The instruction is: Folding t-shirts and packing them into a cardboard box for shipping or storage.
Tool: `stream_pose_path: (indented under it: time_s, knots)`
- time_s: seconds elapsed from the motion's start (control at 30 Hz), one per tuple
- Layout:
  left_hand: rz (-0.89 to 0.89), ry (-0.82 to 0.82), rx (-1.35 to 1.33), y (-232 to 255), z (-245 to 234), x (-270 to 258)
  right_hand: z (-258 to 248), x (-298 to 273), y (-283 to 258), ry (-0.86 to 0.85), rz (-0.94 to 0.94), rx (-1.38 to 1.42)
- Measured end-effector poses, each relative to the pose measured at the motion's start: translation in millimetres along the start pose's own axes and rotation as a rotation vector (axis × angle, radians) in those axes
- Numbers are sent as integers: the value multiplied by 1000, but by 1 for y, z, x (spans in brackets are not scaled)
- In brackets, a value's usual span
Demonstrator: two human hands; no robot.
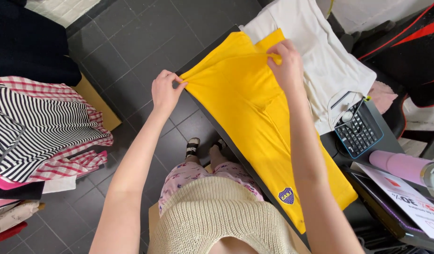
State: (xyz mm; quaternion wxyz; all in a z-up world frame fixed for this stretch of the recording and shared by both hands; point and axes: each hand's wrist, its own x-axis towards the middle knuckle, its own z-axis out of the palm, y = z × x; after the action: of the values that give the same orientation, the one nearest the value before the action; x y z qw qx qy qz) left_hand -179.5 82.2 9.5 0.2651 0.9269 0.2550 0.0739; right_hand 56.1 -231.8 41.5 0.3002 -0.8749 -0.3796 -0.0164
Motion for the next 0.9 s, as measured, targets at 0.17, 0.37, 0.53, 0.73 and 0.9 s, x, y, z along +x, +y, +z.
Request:
stream_pose_path:
  time_s: [0.17,0.37,0.53,0.73,0.9]
  knots:
    - [-27,-45,-104,-23,13,12,-11,-123,-68,191,-34,148]
    - [-44,-107,-115,-18,3,19,40,-224,-106,114,81,189]
    - [110,-23,35,5,-5,17,48,-240,-126,17,124,57]
    - [531,-84,50,90,25,-10,27,-296,-108,221,474,25]
    - [690,-323,90,98,68,-22,-21,-376,-86,364,843,-237]
